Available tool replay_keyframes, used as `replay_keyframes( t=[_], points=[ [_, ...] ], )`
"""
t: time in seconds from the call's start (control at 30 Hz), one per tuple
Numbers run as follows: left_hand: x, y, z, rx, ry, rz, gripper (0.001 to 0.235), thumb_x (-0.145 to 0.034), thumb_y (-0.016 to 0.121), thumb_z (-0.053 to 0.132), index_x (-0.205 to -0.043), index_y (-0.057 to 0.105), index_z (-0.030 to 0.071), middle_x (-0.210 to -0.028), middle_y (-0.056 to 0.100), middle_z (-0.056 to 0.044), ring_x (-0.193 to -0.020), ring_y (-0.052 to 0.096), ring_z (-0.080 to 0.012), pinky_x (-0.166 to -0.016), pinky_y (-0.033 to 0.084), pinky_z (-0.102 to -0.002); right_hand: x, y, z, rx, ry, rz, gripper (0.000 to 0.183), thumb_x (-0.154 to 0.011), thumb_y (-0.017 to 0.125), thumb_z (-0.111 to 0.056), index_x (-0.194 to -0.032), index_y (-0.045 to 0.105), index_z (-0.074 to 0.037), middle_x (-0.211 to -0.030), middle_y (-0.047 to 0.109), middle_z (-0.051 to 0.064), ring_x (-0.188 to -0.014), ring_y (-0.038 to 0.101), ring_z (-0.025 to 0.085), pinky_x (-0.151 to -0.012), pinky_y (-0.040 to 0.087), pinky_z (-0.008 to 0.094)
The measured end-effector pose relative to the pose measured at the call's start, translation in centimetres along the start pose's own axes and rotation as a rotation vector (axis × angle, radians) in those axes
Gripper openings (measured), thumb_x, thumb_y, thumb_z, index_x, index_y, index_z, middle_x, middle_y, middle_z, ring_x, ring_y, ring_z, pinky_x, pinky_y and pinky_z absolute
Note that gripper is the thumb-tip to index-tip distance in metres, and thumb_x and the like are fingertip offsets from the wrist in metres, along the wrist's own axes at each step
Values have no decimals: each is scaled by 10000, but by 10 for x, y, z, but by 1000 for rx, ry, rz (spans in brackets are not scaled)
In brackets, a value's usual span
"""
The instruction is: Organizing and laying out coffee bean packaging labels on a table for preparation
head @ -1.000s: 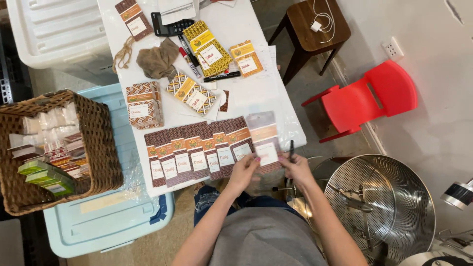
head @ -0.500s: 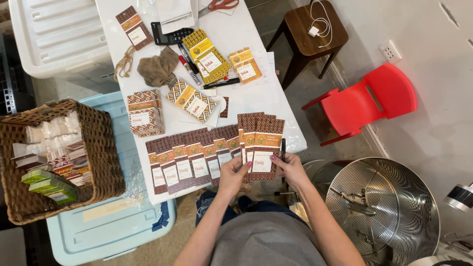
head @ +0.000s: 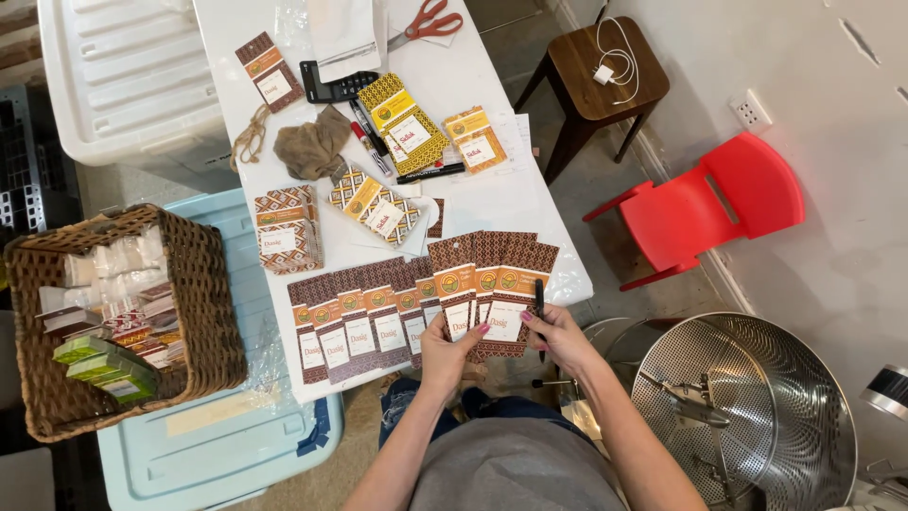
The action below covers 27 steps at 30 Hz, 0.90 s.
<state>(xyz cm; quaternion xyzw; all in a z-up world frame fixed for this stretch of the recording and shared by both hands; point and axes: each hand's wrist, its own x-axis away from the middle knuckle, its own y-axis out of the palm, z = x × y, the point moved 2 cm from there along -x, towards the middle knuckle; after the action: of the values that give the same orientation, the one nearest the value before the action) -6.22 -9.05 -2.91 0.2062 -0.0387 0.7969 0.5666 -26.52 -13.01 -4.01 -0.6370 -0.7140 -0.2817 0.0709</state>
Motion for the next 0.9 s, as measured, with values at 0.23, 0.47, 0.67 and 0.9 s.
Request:
replay_keyframes(
  t=[0.23, 0.47, 0.67, 0.9],
  points=[
    [12, 12, 12, 179, -119, -148, 378, -739, 927, 42, -1041, 700, 39, -991, 743, -88, -899, 667, -188, -882, 531, -347, 13, 15, -21, -111, 18, -104, 189, -984, 677, -60, -805, 620, -44, -522, 404, -42, -329, 319, 29, -466, 384, 228],
    [9, 7, 2, 225, -173, -183, 373, -756, 921, 68, -1055, 699, 54, -955, 706, -68, -871, 656, -192, -859, 516, -340, 10, 9, -11, -155, 34, -130, 175, -990, 672, -63, -824, 620, -48, -550, 391, -62, -327, 318, 20, -465, 391, 232],
    [12, 9, 1, 222, -198, -148, 378, -728, 943, 58, -1016, 697, 49, -895, 691, -24, -830, 650, -142, -807, 512, -289, 8, -2, 3, -89, 91, -131, 197, -1005, 655, -83, -819, 597, -55, -501, 378, -68, -290, 320, 30, -420, 349, 221],
    [1, 21, -35, 168, -278, -158, 436, -784, 872, 118, -1160, 664, 40, -1060, 708, -72, -961, 671, -188, -873, 541, -336, -8, -50, 44, 10, 191, -142, 161, -981, 686, -87, -857, 593, -44, -466, 361, -17, -333, 286, 71, -419, 273, 251]
  ],
)
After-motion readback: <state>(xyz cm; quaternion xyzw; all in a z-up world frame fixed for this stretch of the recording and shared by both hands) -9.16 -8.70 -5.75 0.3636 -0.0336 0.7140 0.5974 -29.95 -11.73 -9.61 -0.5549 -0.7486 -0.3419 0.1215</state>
